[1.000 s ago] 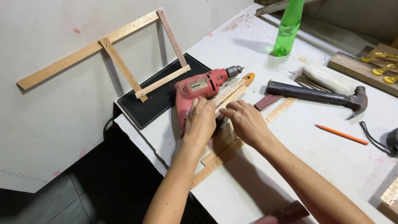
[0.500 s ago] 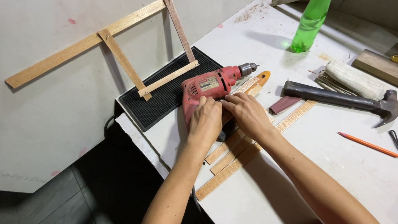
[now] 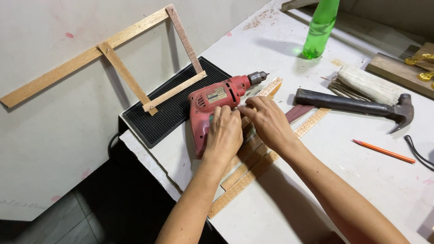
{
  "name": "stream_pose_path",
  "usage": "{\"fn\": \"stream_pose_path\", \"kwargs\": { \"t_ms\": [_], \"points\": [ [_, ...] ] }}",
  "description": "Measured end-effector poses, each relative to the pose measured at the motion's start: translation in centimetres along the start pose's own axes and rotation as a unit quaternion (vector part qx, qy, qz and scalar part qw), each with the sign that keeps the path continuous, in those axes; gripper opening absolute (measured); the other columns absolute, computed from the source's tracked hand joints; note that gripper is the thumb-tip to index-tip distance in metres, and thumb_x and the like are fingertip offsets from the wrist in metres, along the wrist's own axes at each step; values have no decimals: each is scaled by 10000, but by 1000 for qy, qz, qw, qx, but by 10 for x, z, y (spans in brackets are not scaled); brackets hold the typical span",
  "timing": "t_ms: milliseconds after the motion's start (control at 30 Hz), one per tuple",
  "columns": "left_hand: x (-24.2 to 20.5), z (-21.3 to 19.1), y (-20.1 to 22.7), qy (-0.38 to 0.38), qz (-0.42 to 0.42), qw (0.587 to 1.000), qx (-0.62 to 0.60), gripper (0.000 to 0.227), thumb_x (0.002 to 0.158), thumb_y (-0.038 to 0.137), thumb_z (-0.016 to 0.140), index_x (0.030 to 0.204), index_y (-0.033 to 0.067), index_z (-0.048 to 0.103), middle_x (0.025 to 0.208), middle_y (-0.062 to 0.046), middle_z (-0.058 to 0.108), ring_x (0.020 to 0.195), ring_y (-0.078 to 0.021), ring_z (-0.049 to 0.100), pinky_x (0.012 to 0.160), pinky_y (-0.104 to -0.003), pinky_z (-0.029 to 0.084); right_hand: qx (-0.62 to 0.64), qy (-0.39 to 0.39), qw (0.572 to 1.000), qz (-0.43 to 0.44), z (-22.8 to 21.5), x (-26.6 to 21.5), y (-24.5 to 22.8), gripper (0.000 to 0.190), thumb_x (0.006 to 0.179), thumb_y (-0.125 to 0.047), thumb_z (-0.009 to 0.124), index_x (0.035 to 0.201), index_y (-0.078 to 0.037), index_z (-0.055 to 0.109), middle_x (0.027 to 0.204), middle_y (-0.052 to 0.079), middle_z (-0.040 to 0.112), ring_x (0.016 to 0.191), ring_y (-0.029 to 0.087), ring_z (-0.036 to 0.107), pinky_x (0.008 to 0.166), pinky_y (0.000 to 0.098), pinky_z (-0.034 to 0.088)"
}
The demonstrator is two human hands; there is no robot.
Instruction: The person assembles a small wooden frame on a workbench: they position thin wood slats across a plywood panel, measure and mark the slats with a ruler and pencil, hammer nails to fasten the frame, sort through a pile of wood strips, and sand the strips with a sanding block.
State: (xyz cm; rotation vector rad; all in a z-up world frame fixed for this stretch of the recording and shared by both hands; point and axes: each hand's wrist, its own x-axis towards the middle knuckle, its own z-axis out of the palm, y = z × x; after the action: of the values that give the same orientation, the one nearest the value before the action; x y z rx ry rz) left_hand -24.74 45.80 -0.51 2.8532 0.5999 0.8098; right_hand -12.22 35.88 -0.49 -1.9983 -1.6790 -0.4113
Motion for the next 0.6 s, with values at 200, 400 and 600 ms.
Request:
{"fn": "stream_pose_path", "kwargs": {
  "t_ms": [200, 400, 600],
  "points": [
    [-3, 0, 36, 32, 51, 998, -33, 229, 816, -19, 677, 1036, -78, 700, 1024, -224, 623, 1027, -371, 591, 892, -439, 523, -22, 54, 997, -44, -34, -33, 20, 428, 844, -19, 599, 1254, -81, 707, 1349, 132, 642, 1280, 312, 560, 1030, 433, 466],
    [-10, -10, 95, -2, 67, 995, -79, 190, 813, 45, 694, 956, -79, 694, 1001, -221, 626, 1068, -390, 573, 893, -463, 517, -35, 36, 999, -3, -78, -79, 28, 369, 861, -54, 611, 1216, -88, 707, 1258, 83, 677, 1280, 298, 563, 1047, 438, 453],
    [-22, -5, 150, -11, 109, 989, -96, 166, 819, 28, 655, 954, -44, 717, 984, -209, 638, 1032, -373, 581, 899, -464, 529, -44, 40, 997, 41, -120, -136, 34, 355, 852, -27, 611, 1191, -80, 700, 1217, 90, 677, 1220, 287, 594, 1020, 430, 466]
  ]
}}
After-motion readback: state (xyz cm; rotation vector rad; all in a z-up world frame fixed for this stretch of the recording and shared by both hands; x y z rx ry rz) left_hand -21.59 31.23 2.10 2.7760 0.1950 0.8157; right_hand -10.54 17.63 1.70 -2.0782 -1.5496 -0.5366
